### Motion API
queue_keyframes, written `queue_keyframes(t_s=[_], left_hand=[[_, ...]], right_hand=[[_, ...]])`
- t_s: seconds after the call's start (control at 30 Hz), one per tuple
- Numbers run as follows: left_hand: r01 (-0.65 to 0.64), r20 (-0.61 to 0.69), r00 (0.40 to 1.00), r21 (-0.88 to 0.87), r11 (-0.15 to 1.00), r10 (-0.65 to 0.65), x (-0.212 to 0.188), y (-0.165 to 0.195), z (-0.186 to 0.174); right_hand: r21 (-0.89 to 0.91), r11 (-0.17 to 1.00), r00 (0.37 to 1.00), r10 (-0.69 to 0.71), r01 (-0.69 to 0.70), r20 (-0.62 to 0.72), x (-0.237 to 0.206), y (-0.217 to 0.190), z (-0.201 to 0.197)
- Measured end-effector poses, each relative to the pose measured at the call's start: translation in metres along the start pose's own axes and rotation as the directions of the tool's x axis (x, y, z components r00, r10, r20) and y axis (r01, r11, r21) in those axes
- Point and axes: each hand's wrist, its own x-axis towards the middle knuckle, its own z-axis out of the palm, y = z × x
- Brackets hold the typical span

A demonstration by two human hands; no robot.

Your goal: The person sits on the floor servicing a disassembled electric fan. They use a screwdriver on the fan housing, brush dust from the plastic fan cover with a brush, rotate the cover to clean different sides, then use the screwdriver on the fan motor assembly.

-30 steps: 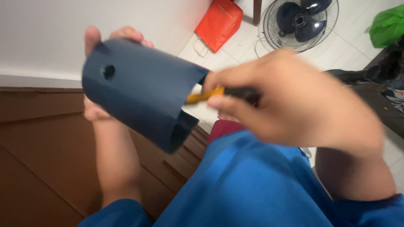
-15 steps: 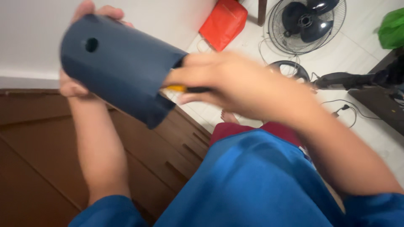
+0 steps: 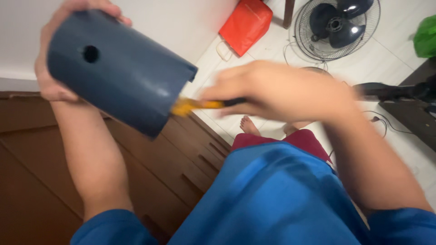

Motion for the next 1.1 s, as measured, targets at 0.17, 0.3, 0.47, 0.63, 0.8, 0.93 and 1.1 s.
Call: queue_keyframes(t_s=[0.17,0.3,0.47,0.63,0.8,0.93,1.1], left_hand=[[0.006,-0.112,0.993,-0.197,0.98,-0.029,-0.013,-0.001,0.009],[-0.098,-0.105,0.992,-0.268,0.958,0.072,-0.017,-0.012,0.002],[-0.149,-0.187,0.978,-0.306,0.94,0.095,-0.028,-0.025,-0.003],[-0.266,-0.279,0.948,-0.428,0.864,0.153,-0.046,-0.038,-0.008],[-0.333,-0.256,0.937,-0.434,0.837,0.239,-0.056,-0.045,-0.014],[-0.306,-0.207,0.949,-0.45,0.839,0.236,-0.065,-0.038,-0.012],[-0.176,-0.118,0.983,-0.361,0.916,0.142,-0.068,-0.031,-0.016]], right_hand=[[-0.107,0.97,0.976,0.215,-0.216,-0.022,-0.007,-0.004,-0.01],[-0.229,0.95,0.928,-0.268,0.211,-0.258,0.015,0.0,0.023],[-0.176,0.965,0.977,-0.207,0.195,-0.055,-0.026,0.015,-0.001],[-0.186,0.976,0.944,0.052,-0.118,-0.325,-0.046,0.035,0.007],[0.017,0.995,0.923,0.093,-0.094,-0.373,-0.037,0.039,0.029],[-0.111,0.993,0.936,-0.071,0.035,-0.344,-0.021,0.004,0.017],[-0.229,0.969,0.948,-0.157,0.094,-0.276,0.048,-0.057,0.028]])
